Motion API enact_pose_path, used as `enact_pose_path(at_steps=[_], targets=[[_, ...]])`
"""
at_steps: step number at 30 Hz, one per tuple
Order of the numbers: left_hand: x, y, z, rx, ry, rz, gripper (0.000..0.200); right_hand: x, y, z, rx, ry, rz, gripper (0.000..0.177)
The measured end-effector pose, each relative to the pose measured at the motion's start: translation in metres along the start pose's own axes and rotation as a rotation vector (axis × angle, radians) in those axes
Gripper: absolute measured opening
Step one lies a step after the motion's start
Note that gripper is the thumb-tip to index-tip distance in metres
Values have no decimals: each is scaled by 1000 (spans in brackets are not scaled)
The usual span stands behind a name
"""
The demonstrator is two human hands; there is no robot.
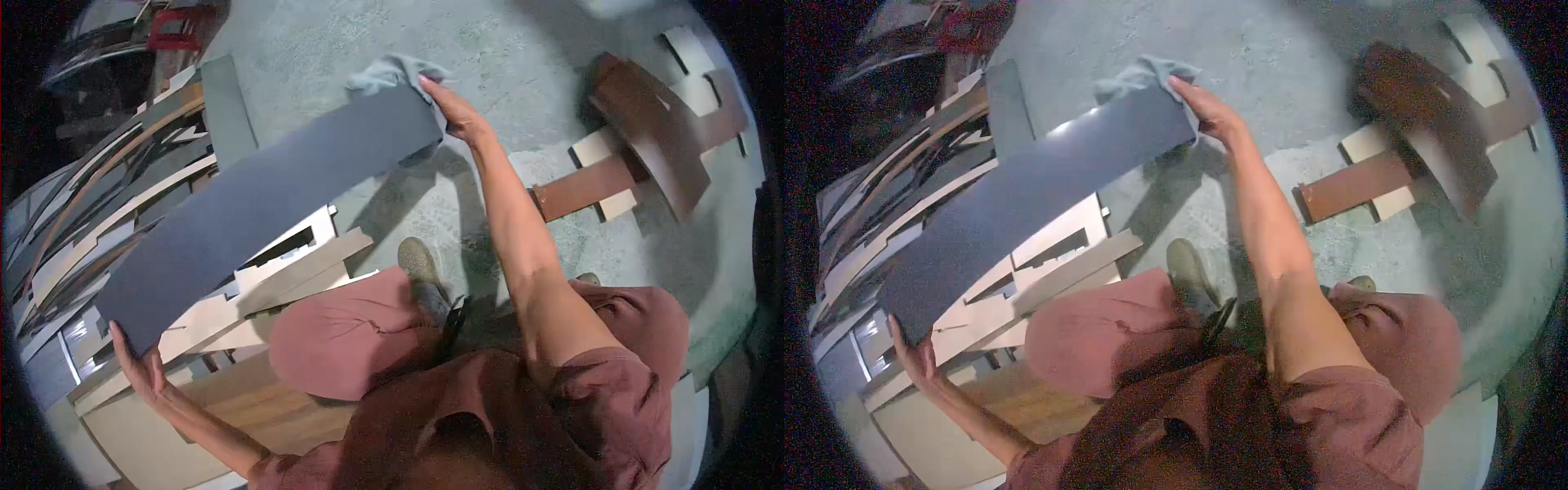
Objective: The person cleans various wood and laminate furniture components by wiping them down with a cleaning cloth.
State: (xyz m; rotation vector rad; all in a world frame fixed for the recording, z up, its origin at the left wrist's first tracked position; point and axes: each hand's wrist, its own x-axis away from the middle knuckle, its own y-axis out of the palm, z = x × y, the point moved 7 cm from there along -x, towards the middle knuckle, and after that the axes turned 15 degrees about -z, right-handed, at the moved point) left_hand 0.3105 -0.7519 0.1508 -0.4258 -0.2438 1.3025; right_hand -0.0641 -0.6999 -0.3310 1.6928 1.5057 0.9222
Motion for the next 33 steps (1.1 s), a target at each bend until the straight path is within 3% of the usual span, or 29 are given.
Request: enact_pose_path(at_steps=[1, 3, 5, 6, 7, 10, 13, 14, 15, 17, 19, 21, 22, 24, 27, 28, 30, 31, 32, 33], targets=[[2, 0, -2, -15, 25, -4, 39, 6, -1, -5, 15, -4, 25, 48], [8, 21, -3, -44, 76, -11, 35, 19, -1, -4, -253, -50, 113, 53], [-23, -37, -29, -548, 263, -236, 36, 33, -34, 13, -245, -288, 290, 46], [-30, -21, -43, -94, 21, -178, 37, 36, -39, 16, -248, -369, 310, 45], [-30, -3, -56, 388, -157, 11, 39, 38, -33, 21, -281, -415, 262, 44], [-44, 43, -85, 501, -181, -71, 40, 20, 15, 29, -422, -440, -55, 40], [-65, 142, -89, 559, -199, -195, 46, -7, 68, 44, -575, -399, -352, 37], [-57, 197, -78, 645, -261, -274, 50, -13, 82, 51, -618, -360, -406, 36], [-70, 236, -73, 537, -151, -445, 51, -16, 94, 62, -664, -292, -430, 34], [-62, 328, -54, 727, -251, -599, 47, -12, 115, 78, -828, 43, -293, 28], [-51, 405, -46, 757, -271, -691, 40, -12, 119, 86, -789, -8, -348, 29], [-33, 469, -52, 811, -326, -816, 42, -14, 103, 99, -444, 57, -218, 35], [-27, 498, -63, 882, -370, -865, 45, -32, 104, 106, -474, -150, -378, 35], [10, 548, -67, 921, -401, -963, 47, 16, 106, 76, -459, -93, -449, 35], [52, 627, -98, 1101, -490, -1148, 43, 76, 85, 53, -92, -265, -220, 49], [69, 643, -105, 1036, -542, -1134, 42, 82, 74, 51, 11, -263, -176, 55], [88, 690, -134, 938, -408, -1224, 51, 82, 68, 55, 147, -196, -154, 68], [95, 693, -138, 856, -443, -1168, 51, 64, 52, 69, 346, -437, -304, 70], [103, 695, -141, 774, -482, -1112, 52, 65, 51, 61, 604, -434, -289, 69], [111, 700, -146, 694, -522, -1058, 53, 70, 60, 59, 343, -327, -278, 72]])
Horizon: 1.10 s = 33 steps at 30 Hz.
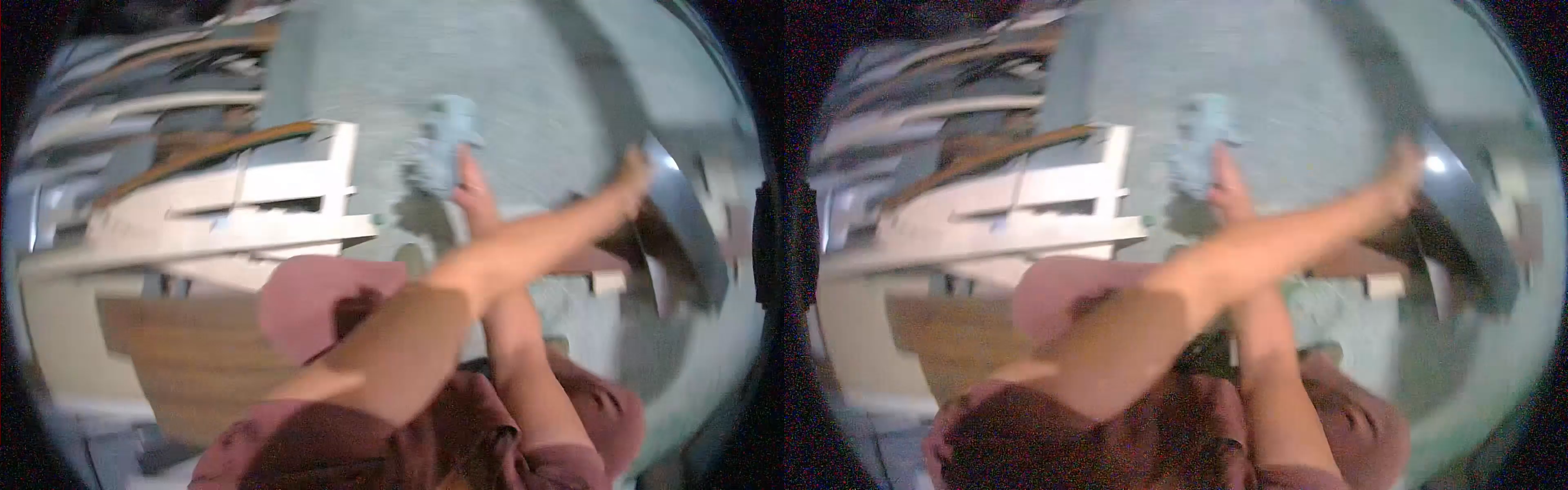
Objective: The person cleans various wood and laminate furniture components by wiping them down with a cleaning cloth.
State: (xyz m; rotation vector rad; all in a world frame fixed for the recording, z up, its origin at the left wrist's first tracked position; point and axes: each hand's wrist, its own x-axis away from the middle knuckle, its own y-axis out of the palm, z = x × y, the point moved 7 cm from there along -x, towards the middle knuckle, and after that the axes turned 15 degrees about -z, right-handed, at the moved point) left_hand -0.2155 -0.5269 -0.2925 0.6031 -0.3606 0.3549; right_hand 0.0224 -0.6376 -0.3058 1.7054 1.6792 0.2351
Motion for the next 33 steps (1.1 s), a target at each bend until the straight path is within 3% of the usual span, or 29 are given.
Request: enact_pose_path(at_steps=[1, 2, 3, 9, 12, 15, 17, 19, 20, 21, 22, 24, 25, 27, 29, 31, 32, 33], targets=[[-39, -9, -30, -1, 170, -110, 63, -2, -4, -5, 315, 20, 89, 62], [-27, -11, -42, 207, 15, -24, 66, -17, -18, 29, -262, 156, 189, 55], [-31, -16, -43, 178, -33, -119, 71, -31, -17, 62, -820, 320, 297, 50], [-31, -49, -51, 43, -206, -2, 56, -49, 2, 65, -947, 284, 242, 43], [-28, -56, -49, -33, -320, -51, 51, -53, 13, 75, -1001, 303, 186, 42], [-5, -60, -20, -379, -437, -135, 44, -52, 17, 89, -1001, 375, 268, 41], [22, -68, 3, -605, -522, -190, 42, -51, 27, 102, -1090, 464, 175, 41], [45, -95, 36, -621, -421, -214, 45, -33, 15, 132, -1166, 554, 85, 40], [63, -107, 63, -634, -330, -256, 47, -28, -8, 145, -955, 347, -4, 42], [100, -124, 98, -650, -338, -175, 39, -33, -17, 145, -745, 138, -89, 43], [128, -148, 123, -630, -290, -142, 38, -46, -5, 138, -750, 144, -109, 43], [173, -228, 155, -491, -194, 10, 34, -54, 22, 119, -1052, 434, 248, 41], [202, -277, 169, -507, -26, -41, 35, -57, 30, 111, -1011, 452, 204, 42], [301, -336, 212, -338, -51, 343, 37, -56, 31, 117, -941, 506, 210, 44], [392, -428, 229, -177, 64, 618, 42, -58, 30, 122, -869, 504, 160, 47], [484, -481, 250, -123, 120, 958, 51, -59, 31, 123, -832, 529, 156, 47], [530, -511, 256, -180, 49, 1056, 53, -59, 34, 123, -807, 548, 150, 47], [568, -552, 260, -70, 245, 1203, 52, -57, 31, 125, -742, 586, 214, 48]])
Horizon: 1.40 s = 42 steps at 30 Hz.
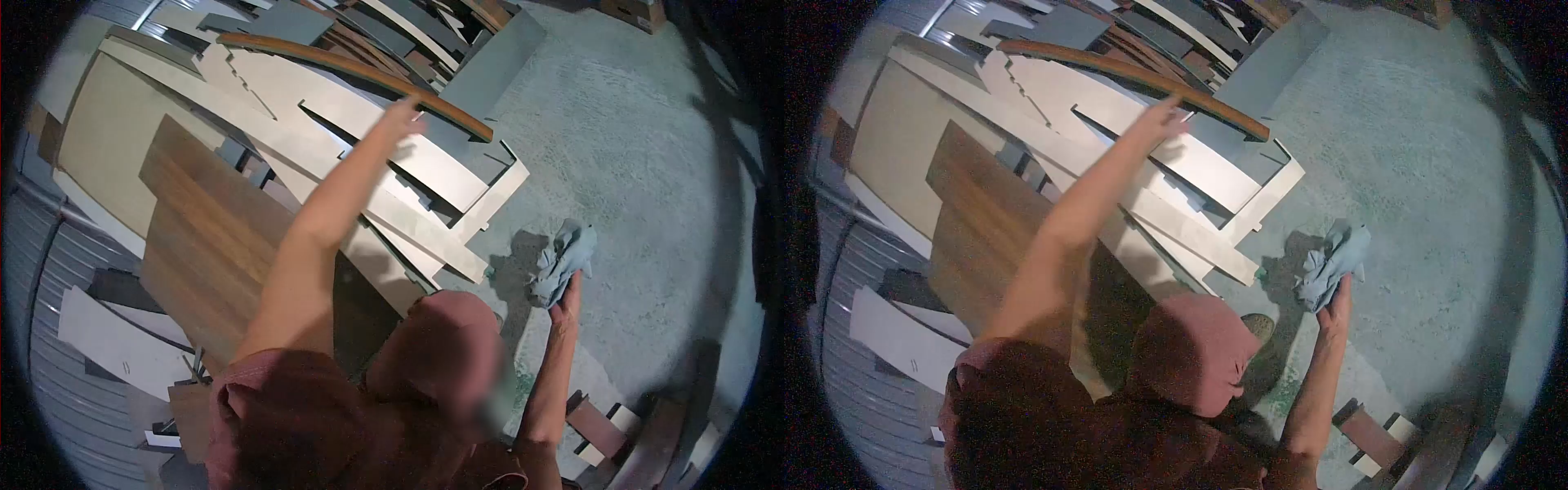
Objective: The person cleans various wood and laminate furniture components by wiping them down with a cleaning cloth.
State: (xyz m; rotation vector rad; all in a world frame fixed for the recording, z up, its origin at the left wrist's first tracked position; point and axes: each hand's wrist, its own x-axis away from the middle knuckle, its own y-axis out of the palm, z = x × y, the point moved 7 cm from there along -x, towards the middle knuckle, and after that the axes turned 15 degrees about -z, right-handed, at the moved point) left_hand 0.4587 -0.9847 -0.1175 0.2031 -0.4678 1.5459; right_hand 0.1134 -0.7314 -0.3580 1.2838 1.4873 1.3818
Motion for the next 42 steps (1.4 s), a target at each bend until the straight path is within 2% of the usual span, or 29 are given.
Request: enact_pose_path(at_steps=[1, 3, 5, 8, 9, 11, 13, 15, 17, 19, 21, 23, 25, 27, 29, 30, 31, 32, 33, 34, 35, 36, 37, 39, 40, 42], targets=[[-8, -30, 10, 106, 121, 108, 57, -1, -3, 1, 11, -1, 10, 48], [-16, -75, 20, 311, 129, 309, 63, -2, -9, 3, 51, 17, 19, 46], [-61, -114, 19, 495, 172, 403, 63, -1, -16, 6, 74, 21, 72, 46], [-102, -130, 31, 343, 304, 180, 65, 4, -15, 12, 112, 37, 88, 47], [-115, -131, 33, 324, 363, 97, 68, 10, -21, 15, 108, 28, 170, 48], [-133, -143, 30, 349, 360, 189, 76, 14, -13, 23, 92, 99, 135, 48], [-162, -170, 23, 390, 207, 380, 81, 17, -15, 28, 122, 78, 168, 48], [-165, -165, 25, 444, 244, 396, 82, 23, -20, 32, 172, 85, 216, 48], [-193, -186, 26, 372, 268, 338, 76, 33, -27, 32, 183, 73, 277, 49], [-220, -214, 21, 420, 303, 271, 64, 43, -31, 32, 284, 154, 319, 49], [-210, -202, 29, 455, 309, 293, 52, 49, -27, 33, 251, 117, 320, 48], [-196, -179, 40, 460, 400, 128, 48, 52, -26, 33, 231, 77, 313, 48], [-229, -209, 52, 352, 523, 7, 50, 68, -32, 34, 256, 133, 321, 50], [-198, -165, 82, 385, 580, -22, 49, 74, -28, 29, 236, 144, 322, 50], [-160, -118, 106, 420, 647, -68, 48, 84, -34, 13, 437, 128, 481, 44], [-142, -95, 117, 400, 719, -135, 47, 85, -33, -4, 700, 186, 536, 53], [-119, -66, 126, 383, 794, -206, 46, 71, 24, -34, 951, 200, 626, 53], [-85, -25, 130, 377, 852, -246, 43, 65, 29, -55, 994, -12, 534, 50], [-66, 3, 126, 389, 852, -274, 43, 63, 57, -87, 1160, -79, 600, 44], [-47, 28, 122, 382, 872, -325, 42, 63, 92, -115, 1226, -283, 604, 40], [-27, 55, 118, 373, 892, -378, 41, 64, 125, -140, 1396, -288, 567, 37], [-6, 81, 109, 418, 867, -332, 39, 68, 149, -158, 1460, -327, 620, 33], [12, 103, 99, 425, 865, -352, 39, 64, 196, -169, 1517, -586, 447, 38], [44, 152, 78, 483, 848, -483, 39, 56, 265, -172, 2049, -947, 319, 52], [64, 175, 64, 528, 801, -450, 39, 44, 281, -166, 2244, -1022, 164, 60], [100, 217, 38, 541, 697, -441, 38, 22, 314, -139, 2465, -850, 146, 80]])
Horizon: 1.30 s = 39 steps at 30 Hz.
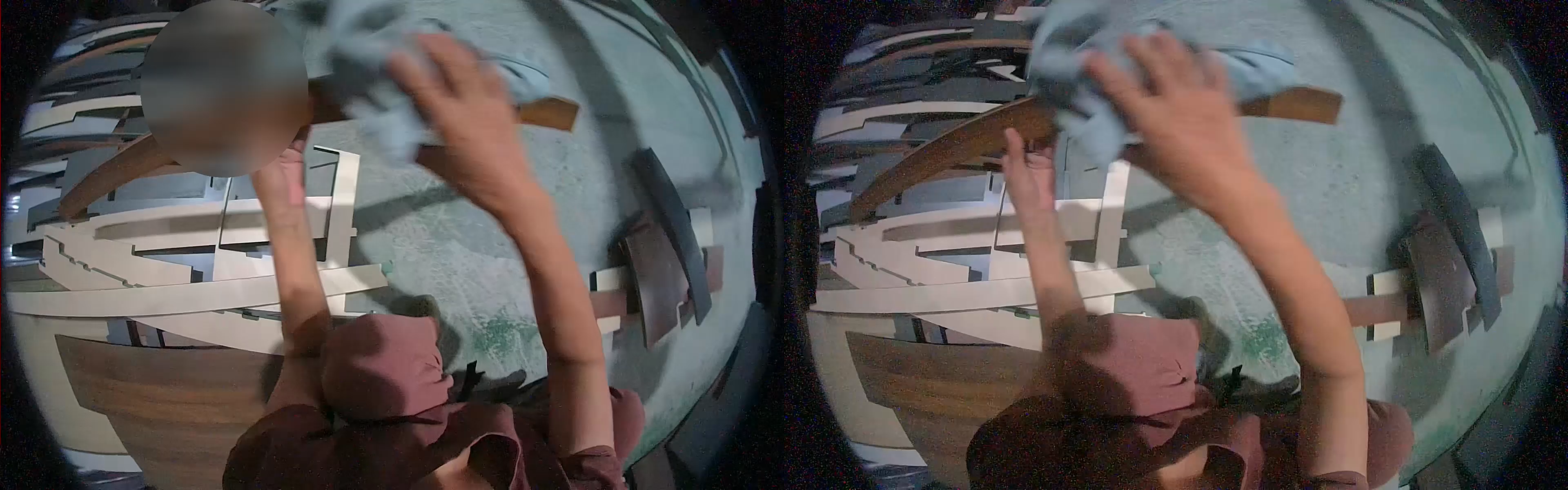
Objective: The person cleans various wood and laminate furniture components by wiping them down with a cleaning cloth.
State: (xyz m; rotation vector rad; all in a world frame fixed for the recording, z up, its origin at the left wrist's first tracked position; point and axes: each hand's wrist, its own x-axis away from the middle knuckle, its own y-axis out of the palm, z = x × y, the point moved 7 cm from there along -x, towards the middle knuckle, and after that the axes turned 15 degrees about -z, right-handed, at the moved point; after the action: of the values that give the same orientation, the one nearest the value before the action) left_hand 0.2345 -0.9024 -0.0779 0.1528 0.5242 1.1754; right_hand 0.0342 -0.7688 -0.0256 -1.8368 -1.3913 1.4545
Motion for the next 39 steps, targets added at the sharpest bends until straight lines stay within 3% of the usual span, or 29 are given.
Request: enact_pose_path(at_steps=[1, 2, 5, 6, 9, 11, 13, 14, 15, 17, 18, 19, 21, 22, 23, 25, 28, 31, 32, 33, 35, 37, 39], targets=[[15, 18, -10, -11, -64, -10, 38, -2, 12, -9, 8, -36, 15, 83], [24, 39, -17, 89, -49, -146, 37, 3, 28, -12, 136, -46, 53, 69], [55, 71, -19, 17, -163, -156, 39, 30, 29, 9, 61, 43, 89, 54], [61, 72, -19, -60, -183, -152, 45, 42, 23, 7, 106, 22, 223, 45], [52, 66, 8, 114, -111, -99, 54, 67, 19, 13, 83, 15, 233, 47], [39, 61, 50, 45, 172, -6, 57, 79, 18, 14, 37, 28, 203, 49], [29, 42, 69, 90, 235, -37, 56, 87, 21, 9, -17, 0, 124, 56], [24, 40, 75, 152, 303, -69, 56, 87, 28, 5, -43, -5, 23, 70], [33, 51, 82, 198, 302, -25, 53, 82, 19, -8, -145, -66, -16, 68], [41, 66, 83, 406, 255, -334, 55, 68, 9, -43, -284, -192, -43, 70], [53, 69, 90, -74, 318, -51, 55, 59, 4, -62, -300, -229, 28, 70], [60, 75, 86, 56, 259, -72, 57, 54, -4, -78, -299, -241, 138, 69], [69, 90, 92, -86, 175, -31, 60, 49, -11, -94, -183, -191, 210, 65], [70, 96, 107, -95, 259, -50, 57, 57, -11, -89, -192, -213, 209, 64], [50, 85, 122, 176, 248, -426, 57, 63, -10, -85, -209, -244, 217, 63], [41, 69, 148, 122, 291, -297, 61, 77, 4, -65, -183, -248, 193, 62], [21, 32, 192, 150, 256, -368, 63, 109, 22, -19, -215, -242, 95, 65], [4, 1, 233, 149, 219, -432, 65, 143, 50, 38, -141, -52, -116, 76], [-2, -17, 244, 94, 203, -347, 67, 158, 62, 59, -119, 17, -164, 77], [-10, -37, 257, 41, 190, -262, 68, 176, 72, 82, -109, 96, -200, 77], [-19, -60, 272, 19, 189, -330, 68, 220, 93, 134, -204, 325, -294, 68], [-12, -75, 279, -423, 277, 101, 64, 265, 118, 189, -152, 648, -390, 53], [12, -48, 262, -616, 338, 235, 57, 269, 100, 202, -498, 984, 107, 40]])
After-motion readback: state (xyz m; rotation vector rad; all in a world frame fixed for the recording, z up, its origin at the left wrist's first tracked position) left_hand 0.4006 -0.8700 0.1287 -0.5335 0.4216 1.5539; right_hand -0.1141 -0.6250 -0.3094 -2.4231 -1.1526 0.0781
